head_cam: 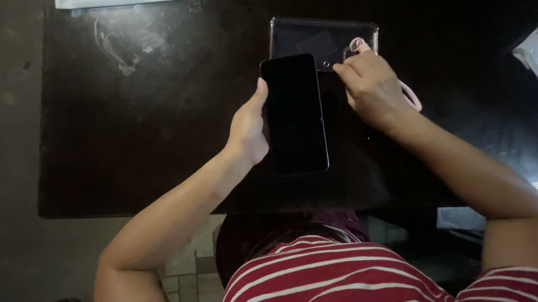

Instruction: The person opens a padded envelope on a table, removes a smartphone, and inspects it by turning it over and pressing the power button. The person then retrieves a screen protector from a separate package and places it on the table next to the phone.

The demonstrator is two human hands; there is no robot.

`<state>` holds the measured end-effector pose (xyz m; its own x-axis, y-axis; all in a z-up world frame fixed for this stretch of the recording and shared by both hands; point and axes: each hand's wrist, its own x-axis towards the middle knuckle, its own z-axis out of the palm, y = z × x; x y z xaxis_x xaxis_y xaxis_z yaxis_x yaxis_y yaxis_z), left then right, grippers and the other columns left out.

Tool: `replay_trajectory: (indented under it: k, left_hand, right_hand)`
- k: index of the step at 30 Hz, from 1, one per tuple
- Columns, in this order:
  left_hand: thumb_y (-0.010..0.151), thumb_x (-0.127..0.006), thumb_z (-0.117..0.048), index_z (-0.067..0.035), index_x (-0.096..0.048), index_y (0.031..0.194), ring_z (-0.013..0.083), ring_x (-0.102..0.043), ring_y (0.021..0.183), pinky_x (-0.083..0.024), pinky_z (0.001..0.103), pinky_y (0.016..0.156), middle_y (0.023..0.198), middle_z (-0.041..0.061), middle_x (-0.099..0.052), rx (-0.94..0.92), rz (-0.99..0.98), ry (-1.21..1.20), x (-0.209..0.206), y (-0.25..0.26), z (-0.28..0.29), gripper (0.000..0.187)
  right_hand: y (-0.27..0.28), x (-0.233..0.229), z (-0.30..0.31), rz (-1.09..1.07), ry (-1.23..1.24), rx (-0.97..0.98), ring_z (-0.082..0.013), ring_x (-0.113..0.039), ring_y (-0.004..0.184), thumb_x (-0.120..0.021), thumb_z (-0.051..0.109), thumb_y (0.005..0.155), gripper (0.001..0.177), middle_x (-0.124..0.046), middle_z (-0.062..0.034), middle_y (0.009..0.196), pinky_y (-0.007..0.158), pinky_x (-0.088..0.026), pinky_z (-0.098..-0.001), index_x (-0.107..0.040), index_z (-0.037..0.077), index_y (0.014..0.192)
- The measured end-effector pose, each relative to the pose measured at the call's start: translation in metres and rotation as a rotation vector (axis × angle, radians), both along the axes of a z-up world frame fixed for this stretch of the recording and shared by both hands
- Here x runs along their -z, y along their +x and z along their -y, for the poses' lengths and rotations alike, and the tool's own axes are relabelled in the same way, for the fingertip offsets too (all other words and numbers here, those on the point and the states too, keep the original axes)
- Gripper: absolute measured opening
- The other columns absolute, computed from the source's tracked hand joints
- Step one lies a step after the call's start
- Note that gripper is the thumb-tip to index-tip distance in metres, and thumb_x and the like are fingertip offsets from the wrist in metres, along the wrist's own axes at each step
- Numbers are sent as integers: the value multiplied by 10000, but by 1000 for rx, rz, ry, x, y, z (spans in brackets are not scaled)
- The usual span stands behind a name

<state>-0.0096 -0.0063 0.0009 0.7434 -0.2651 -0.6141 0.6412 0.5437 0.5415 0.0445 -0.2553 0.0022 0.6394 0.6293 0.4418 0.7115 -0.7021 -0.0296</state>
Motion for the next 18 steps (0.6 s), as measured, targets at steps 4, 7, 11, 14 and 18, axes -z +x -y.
replay_trajectory:
  k: [4,7,11,14,18]
  left_hand:
    - [1019,-410,-511,-3,-450,1487,325,-493,1401,-396,491,1166,1510,172,-514,-28,98,-41,7,1,-4,692]
    - [1044,-412,-468,5,-537,1389,307,-573,1300,-473,465,1107,1382,168,-601,-25,218,-45,12,5,-13,599]
    - [1112,-490,-307,2,-595,1236,247,-560,1091,-487,390,962,1159,130,-598,-12,332,58,13,13,-25,349]
    - [1095,-501,-247,-34,-566,1278,329,-619,1065,-535,396,908,1145,208,-615,199,364,443,6,11,-34,288]
    - [1050,-480,-173,-54,-299,1521,364,-531,1329,-407,423,1106,1419,266,-532,232,710,698,-7,12,-52,518]
  right_hand:
    - [15,-17,2,30,-101,13,-224,-648,870,-796,211,944,228,-675,-97,947,720,-536,-346,-745,18,1055]
    - [59,-28,-19,-91,-11,-30,-223,-667,897,-781,271,1028,235,-693,-98,972,728,-557,-353,-740,42,1061]
    - [149,-25,-99,-363,160,-266,-287,-691,1096,-772,330,1041,357,-712,-144,1203,901,-568,-421,-696,44,1240]
    - [195,-8,-177,-294,177,-466,-390,-633,1195,-831,334,977,560,-655,-221,1330,960,-527,-502,-608,5,1372]
    - [232,16,-268,-381,8,-405,-395,-662,1097,-865,434,879,722,-684,-209,1234,898,-531,-510,-577,5,1383]
